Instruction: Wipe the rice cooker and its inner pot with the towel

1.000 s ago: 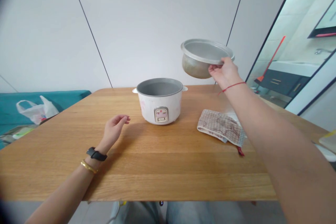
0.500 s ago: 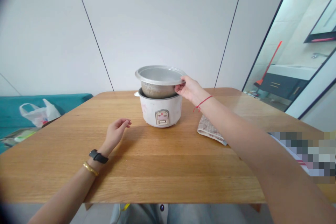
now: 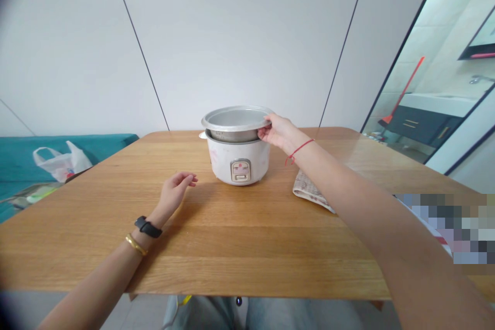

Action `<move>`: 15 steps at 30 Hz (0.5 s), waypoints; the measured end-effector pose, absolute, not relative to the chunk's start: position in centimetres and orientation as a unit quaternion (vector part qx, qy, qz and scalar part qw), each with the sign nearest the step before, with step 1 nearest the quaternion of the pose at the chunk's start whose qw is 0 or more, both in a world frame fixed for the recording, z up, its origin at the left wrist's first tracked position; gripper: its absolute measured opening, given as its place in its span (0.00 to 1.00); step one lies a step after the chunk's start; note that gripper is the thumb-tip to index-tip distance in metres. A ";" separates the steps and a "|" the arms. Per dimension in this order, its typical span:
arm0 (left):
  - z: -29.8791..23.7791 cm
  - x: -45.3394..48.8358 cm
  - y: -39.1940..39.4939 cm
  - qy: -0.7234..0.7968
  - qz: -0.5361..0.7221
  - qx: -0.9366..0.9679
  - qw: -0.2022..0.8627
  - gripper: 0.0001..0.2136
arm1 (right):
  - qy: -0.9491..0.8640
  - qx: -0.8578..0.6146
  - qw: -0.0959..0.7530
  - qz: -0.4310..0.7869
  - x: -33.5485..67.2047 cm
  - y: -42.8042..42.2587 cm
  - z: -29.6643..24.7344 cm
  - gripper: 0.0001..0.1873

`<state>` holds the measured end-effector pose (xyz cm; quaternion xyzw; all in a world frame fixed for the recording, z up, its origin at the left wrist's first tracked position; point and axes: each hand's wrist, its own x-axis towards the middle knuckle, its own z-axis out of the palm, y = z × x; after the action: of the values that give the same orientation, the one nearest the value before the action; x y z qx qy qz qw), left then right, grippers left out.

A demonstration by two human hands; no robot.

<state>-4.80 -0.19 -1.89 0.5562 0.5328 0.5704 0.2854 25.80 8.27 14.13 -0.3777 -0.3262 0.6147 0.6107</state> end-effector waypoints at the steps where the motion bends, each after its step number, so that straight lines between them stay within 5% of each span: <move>1: -1.9 -4.8 -0.2 0.533 0.571 0.555 0.286 0.16 | -0.316 -0.391 0.600 0.622 25.7 8.2 14.4 0.10; 15: -1.6 -4.4 -0.5 0.533 0.572 0.549 0.294 0.16 | -0.317 -0.437 0.553 0.635 25.3 7.2 15.4 0.09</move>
<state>-4.39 -0.53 -1.59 0.5494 0.5333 0.5723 0.2936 25.27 7.23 15.43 -0.4368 -0.3169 0.6349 0.5530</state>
